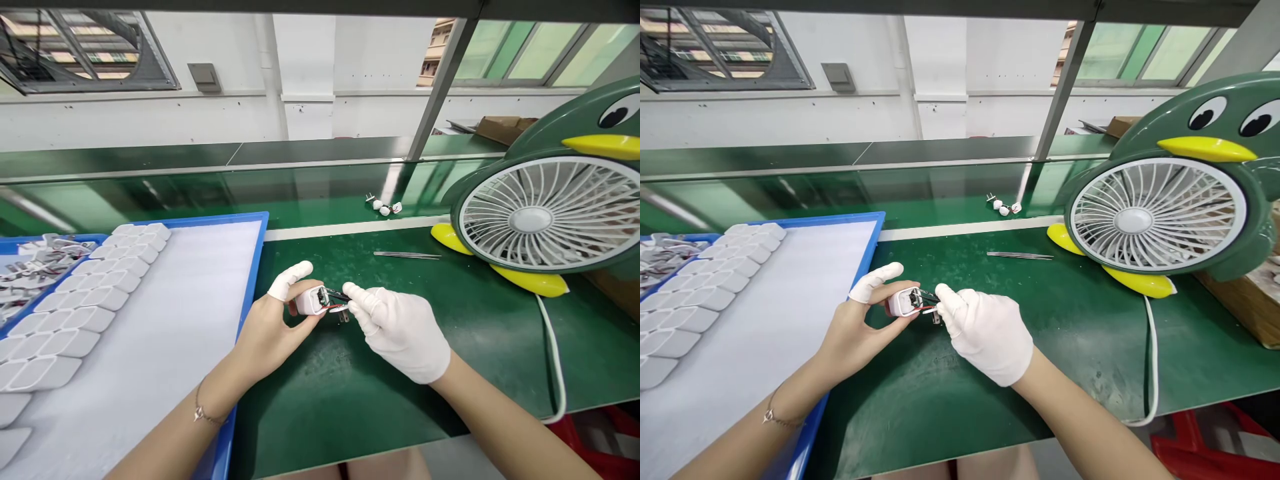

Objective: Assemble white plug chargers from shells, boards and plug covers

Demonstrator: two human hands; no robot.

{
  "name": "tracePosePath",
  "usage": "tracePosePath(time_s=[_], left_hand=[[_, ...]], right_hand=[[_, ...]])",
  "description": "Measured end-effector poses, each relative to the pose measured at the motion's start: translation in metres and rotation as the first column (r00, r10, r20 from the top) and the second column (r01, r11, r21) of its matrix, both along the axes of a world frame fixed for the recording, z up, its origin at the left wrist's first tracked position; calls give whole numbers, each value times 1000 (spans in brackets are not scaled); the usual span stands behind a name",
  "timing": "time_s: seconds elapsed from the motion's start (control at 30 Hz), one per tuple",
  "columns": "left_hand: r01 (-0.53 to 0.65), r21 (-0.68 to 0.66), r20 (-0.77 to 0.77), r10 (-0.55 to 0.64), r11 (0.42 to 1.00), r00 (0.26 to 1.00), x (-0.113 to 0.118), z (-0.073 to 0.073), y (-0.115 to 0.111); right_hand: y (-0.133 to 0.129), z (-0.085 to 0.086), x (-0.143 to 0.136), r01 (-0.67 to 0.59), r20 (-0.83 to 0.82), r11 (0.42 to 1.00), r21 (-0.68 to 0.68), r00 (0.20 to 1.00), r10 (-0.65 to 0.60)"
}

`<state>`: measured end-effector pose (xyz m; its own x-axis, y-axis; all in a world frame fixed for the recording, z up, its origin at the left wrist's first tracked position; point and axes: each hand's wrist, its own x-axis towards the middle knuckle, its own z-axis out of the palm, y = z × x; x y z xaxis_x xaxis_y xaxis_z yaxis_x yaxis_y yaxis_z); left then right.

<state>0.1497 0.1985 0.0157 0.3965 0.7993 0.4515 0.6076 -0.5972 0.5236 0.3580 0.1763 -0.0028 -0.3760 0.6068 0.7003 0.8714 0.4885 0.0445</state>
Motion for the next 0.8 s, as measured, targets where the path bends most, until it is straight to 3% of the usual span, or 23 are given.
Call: tracePosePath(time_s=[0.3,0.6,0.8], left_hand=[[12,-13,18,-12,1000,1000,0,1,1],[48,-182,86,-32,982,996,-1,2,0],[68,-164,45,-62,984,997,-1,-1,2]], right_hand=[[1,-3,0,2,11,1000,17,1000,-3],[1,-2,-1,-47,22,999,28,999,46],[0,-3,0,-85,38,996,37,996,84]])
